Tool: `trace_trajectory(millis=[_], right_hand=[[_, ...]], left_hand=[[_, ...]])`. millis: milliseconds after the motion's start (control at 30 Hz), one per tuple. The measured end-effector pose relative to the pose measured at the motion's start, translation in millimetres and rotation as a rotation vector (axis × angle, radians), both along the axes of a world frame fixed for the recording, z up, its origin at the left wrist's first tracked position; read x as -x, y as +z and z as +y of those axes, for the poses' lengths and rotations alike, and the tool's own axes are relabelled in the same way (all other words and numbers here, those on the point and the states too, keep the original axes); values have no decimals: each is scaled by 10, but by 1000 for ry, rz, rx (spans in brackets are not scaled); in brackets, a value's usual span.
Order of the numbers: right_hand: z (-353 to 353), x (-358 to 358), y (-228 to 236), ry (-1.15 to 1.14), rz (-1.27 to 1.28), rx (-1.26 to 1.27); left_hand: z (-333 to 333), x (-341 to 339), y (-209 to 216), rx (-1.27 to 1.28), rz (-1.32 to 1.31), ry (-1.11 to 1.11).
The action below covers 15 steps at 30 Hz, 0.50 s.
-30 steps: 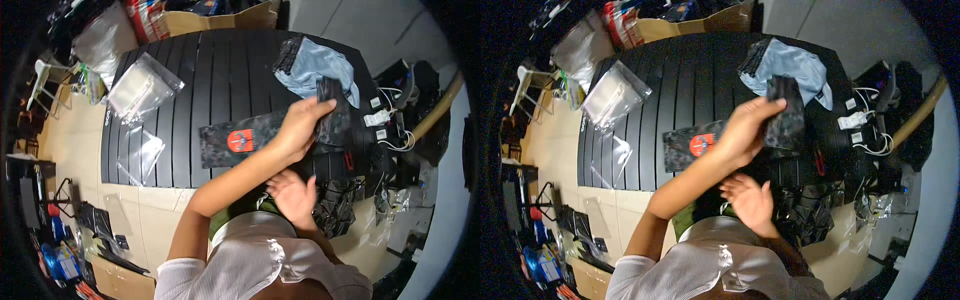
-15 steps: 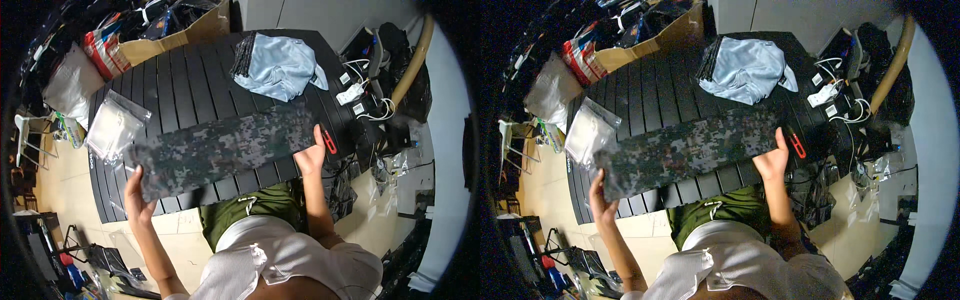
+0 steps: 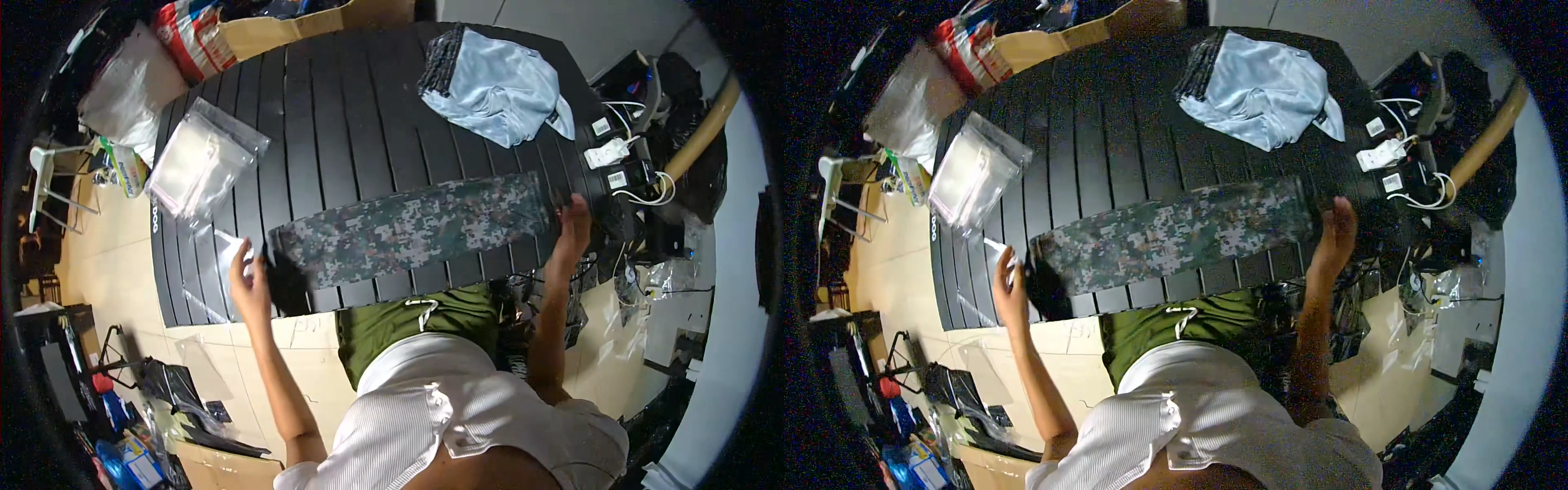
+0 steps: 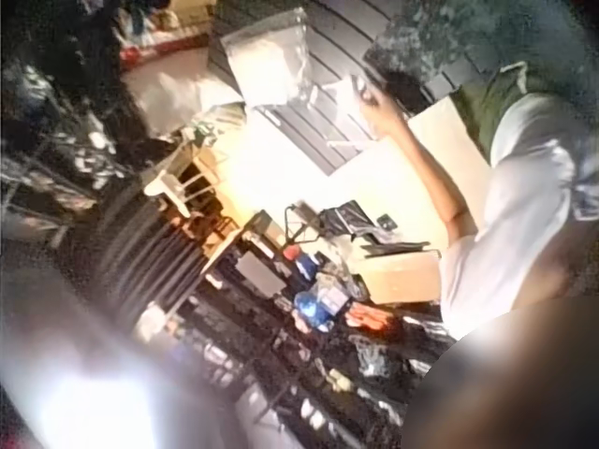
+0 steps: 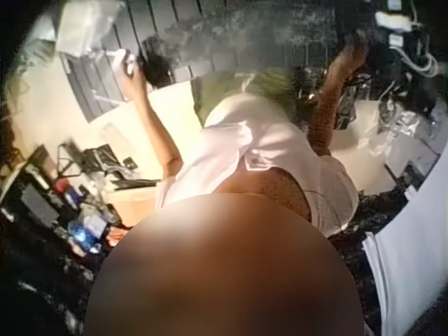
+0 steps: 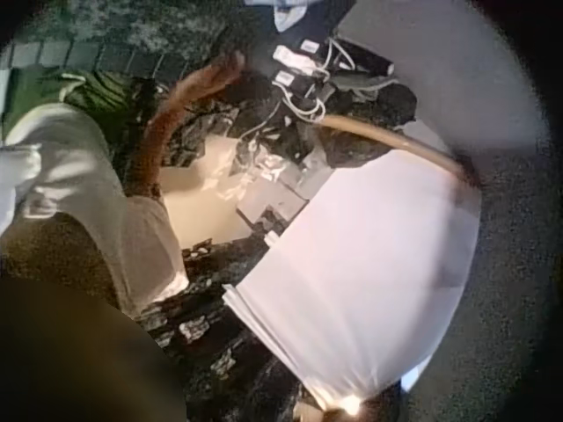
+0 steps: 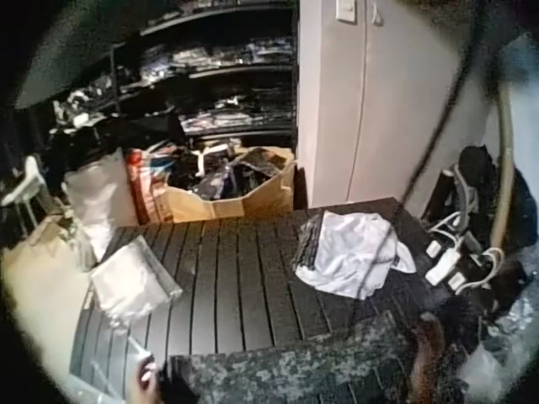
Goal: Folding and bagging fabric neck gaiters and trimming loose threads from textile items.
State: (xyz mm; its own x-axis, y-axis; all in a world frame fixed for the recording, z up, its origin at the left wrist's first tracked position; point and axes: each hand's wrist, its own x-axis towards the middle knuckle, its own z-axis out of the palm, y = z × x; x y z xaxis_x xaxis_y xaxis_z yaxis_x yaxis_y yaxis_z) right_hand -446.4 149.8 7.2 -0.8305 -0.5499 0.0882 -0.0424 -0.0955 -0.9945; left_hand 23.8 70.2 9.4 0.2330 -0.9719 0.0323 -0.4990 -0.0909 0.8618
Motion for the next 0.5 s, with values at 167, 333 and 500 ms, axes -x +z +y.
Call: trace_trajectory(millis=[167, 333, 500], right_hand=[[-325, 207, 126, 287, 1075, -304], [-653, 365, 27, 566, 1091, -405], [-684, 577, 149, 607, 1147, -404]], left_hand=[[-253, 332, 73, 198, -287, -133], [-299, 231, 4, 192, -343, -201], [-287, 145, -65, 9, 68, -181]])
